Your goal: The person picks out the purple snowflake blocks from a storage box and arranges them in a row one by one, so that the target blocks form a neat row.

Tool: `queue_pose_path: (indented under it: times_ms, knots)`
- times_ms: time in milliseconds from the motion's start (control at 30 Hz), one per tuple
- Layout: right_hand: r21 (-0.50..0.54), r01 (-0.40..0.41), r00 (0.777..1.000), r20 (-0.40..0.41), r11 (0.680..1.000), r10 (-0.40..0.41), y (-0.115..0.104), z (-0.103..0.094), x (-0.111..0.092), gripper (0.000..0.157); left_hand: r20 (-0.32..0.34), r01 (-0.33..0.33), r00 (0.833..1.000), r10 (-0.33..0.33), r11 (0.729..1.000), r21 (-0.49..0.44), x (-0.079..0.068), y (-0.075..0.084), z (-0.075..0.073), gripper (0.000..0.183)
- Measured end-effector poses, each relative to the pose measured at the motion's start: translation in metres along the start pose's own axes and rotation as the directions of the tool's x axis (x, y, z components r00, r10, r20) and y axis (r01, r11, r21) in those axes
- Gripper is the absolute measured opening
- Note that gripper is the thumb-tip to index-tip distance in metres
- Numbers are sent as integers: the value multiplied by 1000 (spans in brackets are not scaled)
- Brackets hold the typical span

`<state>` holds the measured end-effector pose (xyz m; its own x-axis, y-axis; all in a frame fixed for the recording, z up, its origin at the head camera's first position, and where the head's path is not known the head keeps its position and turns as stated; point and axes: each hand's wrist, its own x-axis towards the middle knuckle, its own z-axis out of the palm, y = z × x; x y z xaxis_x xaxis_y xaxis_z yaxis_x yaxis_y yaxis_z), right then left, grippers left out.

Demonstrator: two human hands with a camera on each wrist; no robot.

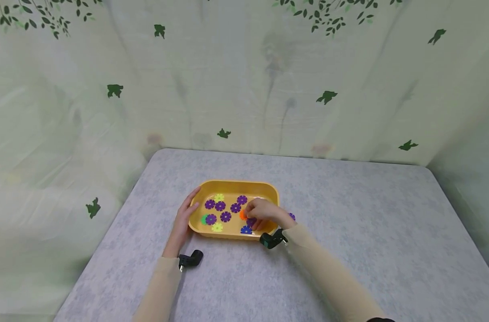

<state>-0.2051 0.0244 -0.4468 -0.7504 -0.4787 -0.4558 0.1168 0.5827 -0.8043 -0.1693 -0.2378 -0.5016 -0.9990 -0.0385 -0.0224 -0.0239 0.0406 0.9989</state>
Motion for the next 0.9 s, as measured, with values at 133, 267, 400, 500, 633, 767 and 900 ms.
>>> queue_pose_path:
  times_ms: [133,267,400,500,633,767,900]
  knots:
    - [-1,9,1000,-26,1000,-9,2,2,2,9,2,-11,1000,11,1000,-1,-1,1,0,44]
    - [19,10,999,-35,1000,-9,1,3,3,7,6,-15,1000,15,1000,5,-1,2,0,45]
    - [49,37,999,-27,998,-36,0,2,2,5,3,-16,1000,16,1000,9,-1,1,0,44]
    - [71,95,995,-27,993,-94,0,0,0,4,3,-21,1000,21,1000,9,-1,2,1,44]
    - [67,204,979,-42,977,-202,0,-6,-5,6,13,-26,1000,26,1000,6,0,1,1,45]
    - [85,278,959,-79,957,-272,1,-15,-14,9,35,-38,999,39,999,-34,0,1,0,45]
    - [126,279,954,-146,952,-261,1,-26,-26,10,54,-24,998,28,997,-69,-5,13,2,46]
